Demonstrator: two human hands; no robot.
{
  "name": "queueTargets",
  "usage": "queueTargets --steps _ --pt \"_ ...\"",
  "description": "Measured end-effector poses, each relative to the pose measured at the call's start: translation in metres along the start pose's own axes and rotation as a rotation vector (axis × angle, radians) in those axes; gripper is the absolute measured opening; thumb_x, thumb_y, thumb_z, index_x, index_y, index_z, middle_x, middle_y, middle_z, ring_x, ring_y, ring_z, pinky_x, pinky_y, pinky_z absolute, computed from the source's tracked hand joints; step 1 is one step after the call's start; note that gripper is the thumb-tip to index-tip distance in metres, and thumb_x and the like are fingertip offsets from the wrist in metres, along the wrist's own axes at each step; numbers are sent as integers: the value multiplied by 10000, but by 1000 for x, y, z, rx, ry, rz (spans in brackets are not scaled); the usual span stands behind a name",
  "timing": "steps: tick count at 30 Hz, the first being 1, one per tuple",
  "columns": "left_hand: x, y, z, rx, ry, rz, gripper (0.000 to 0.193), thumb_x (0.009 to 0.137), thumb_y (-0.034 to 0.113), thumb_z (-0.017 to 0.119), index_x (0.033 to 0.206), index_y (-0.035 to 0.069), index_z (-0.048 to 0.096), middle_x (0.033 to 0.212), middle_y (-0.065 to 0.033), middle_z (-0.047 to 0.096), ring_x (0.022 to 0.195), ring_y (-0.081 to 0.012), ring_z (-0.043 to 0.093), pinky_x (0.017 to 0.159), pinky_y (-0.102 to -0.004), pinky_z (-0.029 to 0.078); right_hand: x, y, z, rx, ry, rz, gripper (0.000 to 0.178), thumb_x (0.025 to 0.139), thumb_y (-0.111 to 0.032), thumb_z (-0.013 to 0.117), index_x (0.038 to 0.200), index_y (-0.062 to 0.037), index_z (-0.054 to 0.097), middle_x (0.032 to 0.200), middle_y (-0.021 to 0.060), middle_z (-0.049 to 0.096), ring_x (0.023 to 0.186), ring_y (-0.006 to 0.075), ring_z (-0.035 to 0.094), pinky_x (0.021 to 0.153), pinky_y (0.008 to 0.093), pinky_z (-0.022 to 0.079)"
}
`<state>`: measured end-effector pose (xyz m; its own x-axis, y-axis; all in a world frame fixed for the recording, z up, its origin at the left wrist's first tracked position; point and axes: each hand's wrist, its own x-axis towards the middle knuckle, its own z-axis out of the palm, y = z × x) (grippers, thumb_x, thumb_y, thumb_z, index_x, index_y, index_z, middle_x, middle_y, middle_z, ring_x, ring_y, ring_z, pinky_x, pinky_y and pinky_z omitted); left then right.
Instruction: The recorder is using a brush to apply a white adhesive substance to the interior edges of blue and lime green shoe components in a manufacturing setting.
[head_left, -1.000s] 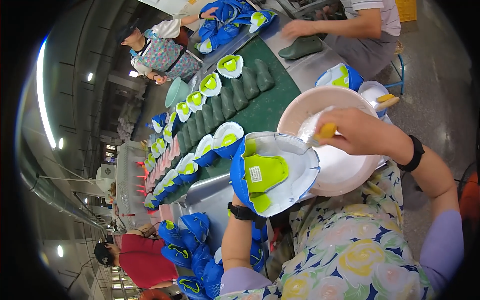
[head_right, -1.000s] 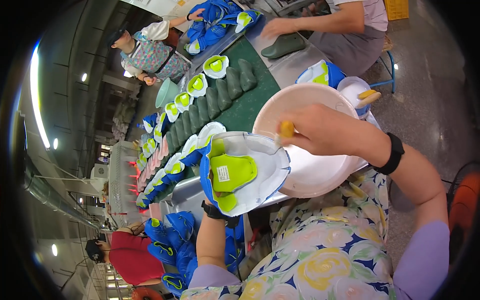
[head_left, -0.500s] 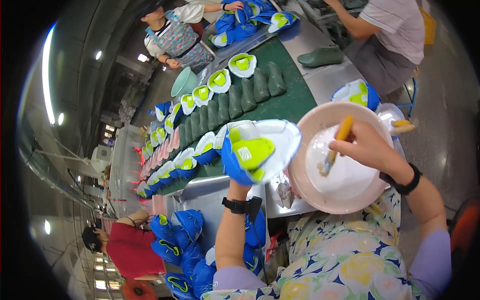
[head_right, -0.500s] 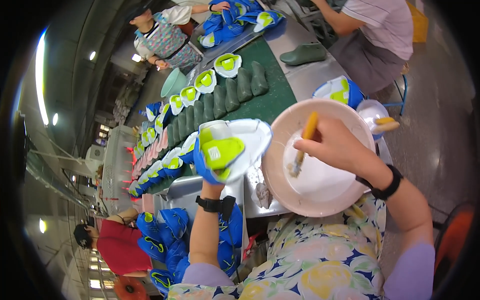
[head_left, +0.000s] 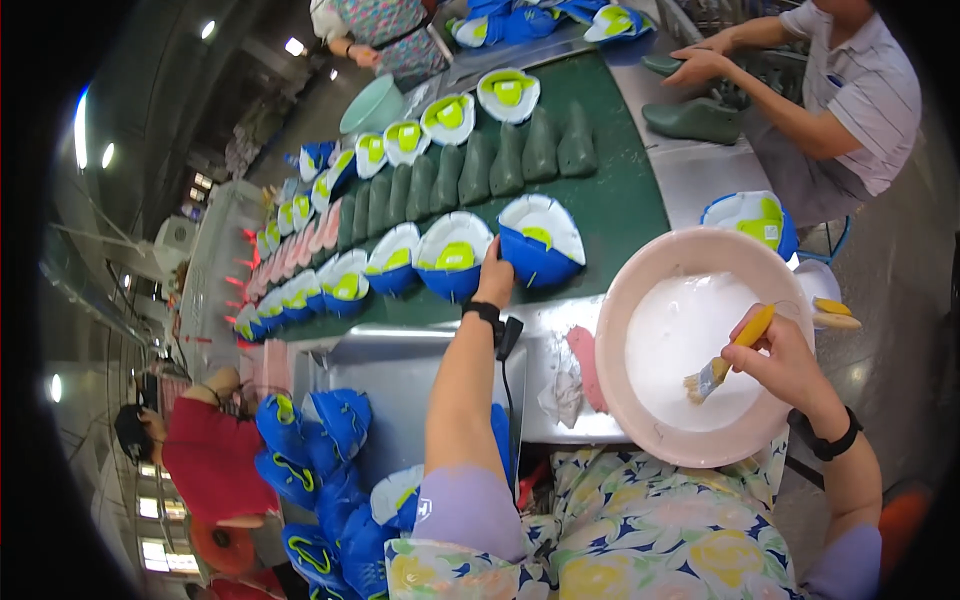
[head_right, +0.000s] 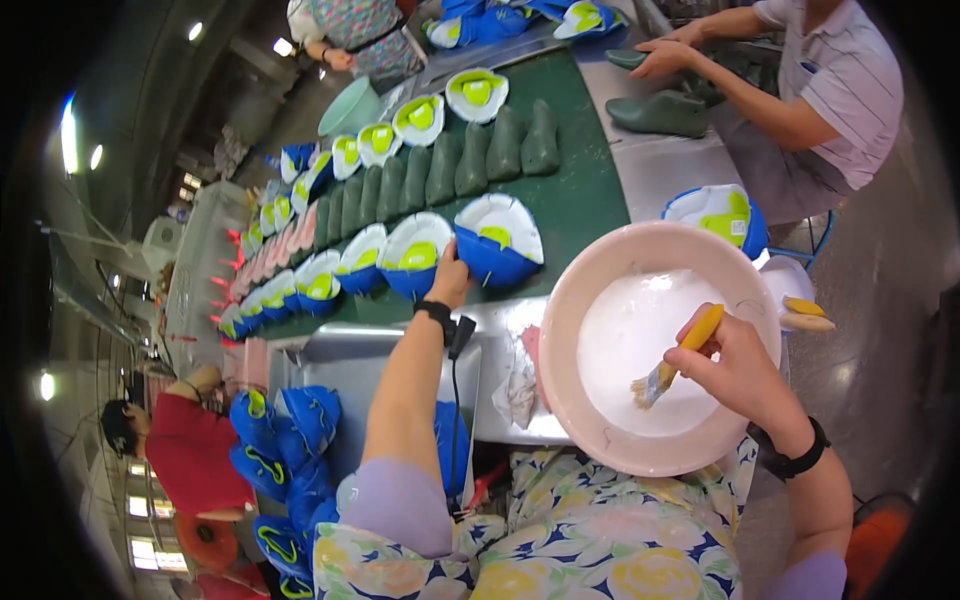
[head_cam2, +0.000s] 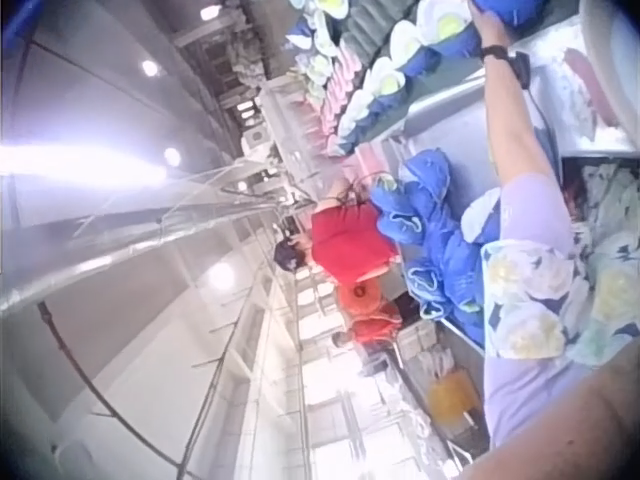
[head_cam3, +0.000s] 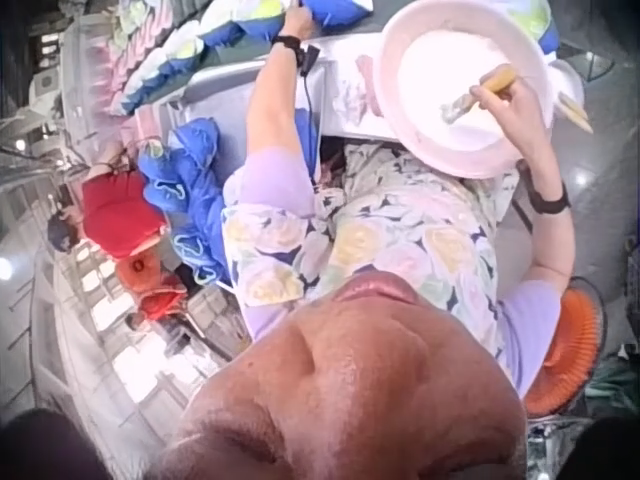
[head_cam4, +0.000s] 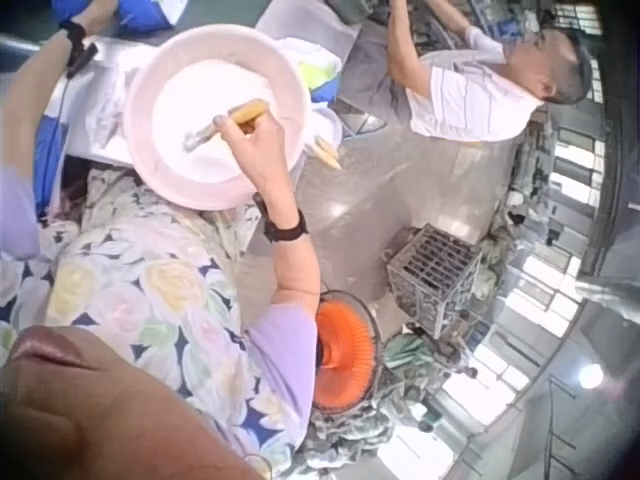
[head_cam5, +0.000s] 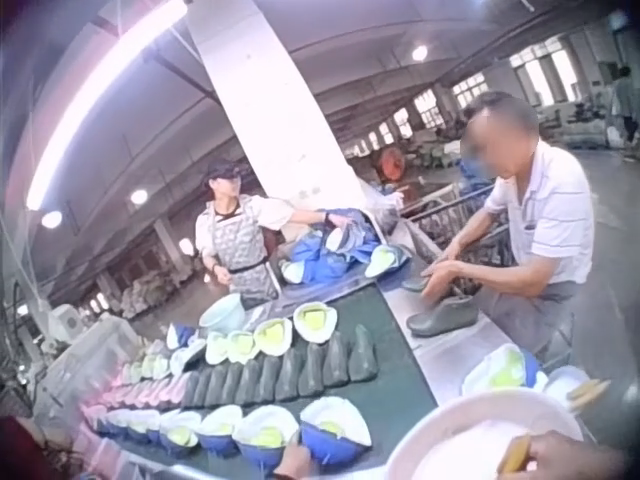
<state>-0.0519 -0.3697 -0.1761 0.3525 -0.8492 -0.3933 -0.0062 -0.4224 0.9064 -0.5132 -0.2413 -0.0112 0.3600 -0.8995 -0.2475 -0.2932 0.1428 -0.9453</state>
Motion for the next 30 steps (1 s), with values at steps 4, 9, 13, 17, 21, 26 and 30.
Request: queueTargets --steps 4,9,13,17,21,26,30 --pt "-38 22 -49 308 29 70 681 876 -53 461 1520 111 312 1272 -186 570 926 -256 674 745 -419 602 12 2 0 -225 -37 -67 230 858 -131 742 989 18 624 830 77 662 751 124 639 691 254 516" --pt "-181 97 -129 569 -341 171 622 825 -98 455 1424 66 487 1330 -141 597 1075 -229 660 914 -344 549 34 6 7 -294 7 -124 163 896 -72 701 978 28 601 825 53 645 764 98 633 672 250 506" --pt "-256 27 -172 1101 -425 516 678 756 -106 523 1397 112 536 1380 -151 560 1216 -327 572 1028 -386 482 58 21 42 -296 -124 -296 176 895 -74 698 994 41 611 792 101 663 741 130 653 657 277 513" --pt "-275 -26 -163 1299 -132 501 524 808 -22 591 1314 114 577 1345 -181 559 1239 -361 537 1008 -430 483 40 1 78 -569 -497 -324 228 822 -155 740 953 2 639 854 196 686 782 322 690 734 375 529" --pt "-269 -50 -211 1418 127 204 467 825 128 700 1271 104 564 1234 -210 589 1105 -406 594 900 -477 515 14 -6 59 -762 -499 -449 153 838 -94 726 906 1 626 847 128 679 799 253 679 730 341 521" --pt "-265 -37 -228 1369 418 -35 648 799 187 744 1390 103 491 1196 -197 607 1080 -402 608 883 -476 519 10 -12 20 -504 -94 -283 137 847 -38 714 906 19 604 887 119 661 768 225 664 750 325 523" --pt "-277 -31 -214 1634 84 647 656 775 97 713 1399 183 532 1294 -145 597 1225 -338 551 1005 -468 460 25 -4 39 -376 -99 -414 148 867 -66 717 904 21 603 887 113 667 761 205 667 722 301 527"
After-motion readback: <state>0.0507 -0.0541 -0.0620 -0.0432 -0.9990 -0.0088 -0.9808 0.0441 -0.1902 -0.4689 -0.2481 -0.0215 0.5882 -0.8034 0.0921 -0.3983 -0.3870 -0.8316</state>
